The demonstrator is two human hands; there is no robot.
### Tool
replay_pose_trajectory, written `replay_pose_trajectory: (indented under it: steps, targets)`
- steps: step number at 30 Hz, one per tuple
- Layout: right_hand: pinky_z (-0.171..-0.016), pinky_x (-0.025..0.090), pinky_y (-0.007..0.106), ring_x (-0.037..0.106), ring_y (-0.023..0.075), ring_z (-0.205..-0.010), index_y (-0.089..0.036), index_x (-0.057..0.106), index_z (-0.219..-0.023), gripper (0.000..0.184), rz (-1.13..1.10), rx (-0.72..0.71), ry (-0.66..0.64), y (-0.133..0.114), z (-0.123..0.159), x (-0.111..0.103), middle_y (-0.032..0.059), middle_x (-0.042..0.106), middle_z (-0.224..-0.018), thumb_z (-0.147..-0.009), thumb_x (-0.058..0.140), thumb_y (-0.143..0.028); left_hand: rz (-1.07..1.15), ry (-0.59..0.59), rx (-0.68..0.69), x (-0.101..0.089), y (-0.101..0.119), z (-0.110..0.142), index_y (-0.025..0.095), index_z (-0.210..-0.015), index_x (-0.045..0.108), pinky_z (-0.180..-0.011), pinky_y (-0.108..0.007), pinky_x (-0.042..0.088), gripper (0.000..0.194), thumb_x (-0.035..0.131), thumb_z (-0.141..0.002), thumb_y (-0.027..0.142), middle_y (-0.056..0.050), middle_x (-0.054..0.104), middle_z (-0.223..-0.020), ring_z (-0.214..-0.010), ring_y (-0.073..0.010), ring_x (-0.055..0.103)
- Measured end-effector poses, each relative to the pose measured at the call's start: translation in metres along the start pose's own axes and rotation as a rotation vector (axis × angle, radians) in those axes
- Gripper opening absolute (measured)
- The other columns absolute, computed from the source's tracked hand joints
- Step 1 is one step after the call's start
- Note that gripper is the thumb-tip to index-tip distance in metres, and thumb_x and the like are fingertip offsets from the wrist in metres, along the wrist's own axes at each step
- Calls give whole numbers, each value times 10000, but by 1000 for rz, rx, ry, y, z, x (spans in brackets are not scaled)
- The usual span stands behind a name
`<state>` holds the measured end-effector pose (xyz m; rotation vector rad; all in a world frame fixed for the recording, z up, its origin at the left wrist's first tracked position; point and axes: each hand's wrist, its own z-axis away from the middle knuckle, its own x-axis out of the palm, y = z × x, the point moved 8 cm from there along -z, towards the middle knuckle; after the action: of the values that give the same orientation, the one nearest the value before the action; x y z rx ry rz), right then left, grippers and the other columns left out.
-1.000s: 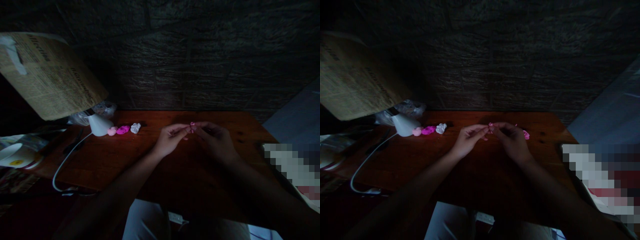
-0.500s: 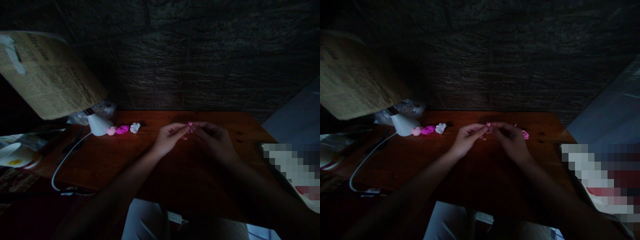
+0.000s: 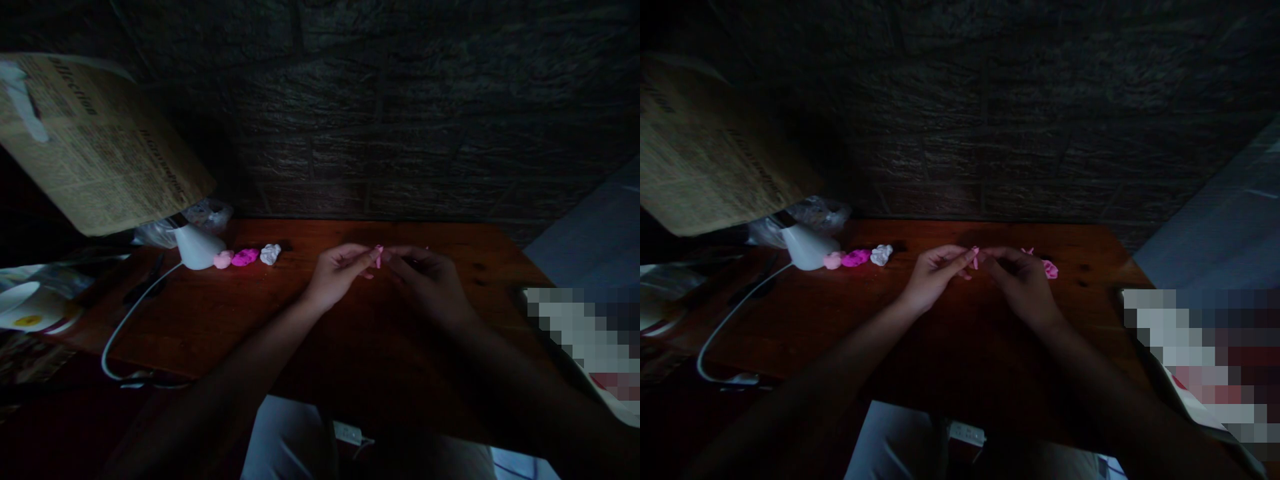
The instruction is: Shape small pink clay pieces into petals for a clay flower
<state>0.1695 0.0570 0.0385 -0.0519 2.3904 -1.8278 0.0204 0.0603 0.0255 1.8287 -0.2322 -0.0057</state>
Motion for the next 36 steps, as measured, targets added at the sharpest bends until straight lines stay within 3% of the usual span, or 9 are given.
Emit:
replay_pose_trajectory:
  steps: [15,27,36]
  targets:
    - [-540,416,244,524,116,-604,-238,809,-842,214,-45,-5,-18,-3,0,0,23,742,-783,-754,813,-432,5,-34,24,1,-2,0,159,-917,745,-665,-264,567,255,765,-808,388,-57,755,-908,-832,-159,701]
    - [-542,418,262,529,123,-609,-214,796,-840,314,-64,54,-25,3,-2,1,51,754,-823,-728,800,-507,-24,-31,38,1,-2,1,162,-947,774,-682,-279,589,270,757,-821,400,-70,772,-934,-848,-170,713]
    - [-522,397,253,498,111,-586,-206,759,-787,307,-95,78,-29,3,-1,3,26,703,-743,-702,832,-492,-70,-64,69,2,1,1,168,-939,765,-665,-274,591,241,726,-851,388,-70,767,-928,-831,-163,709]
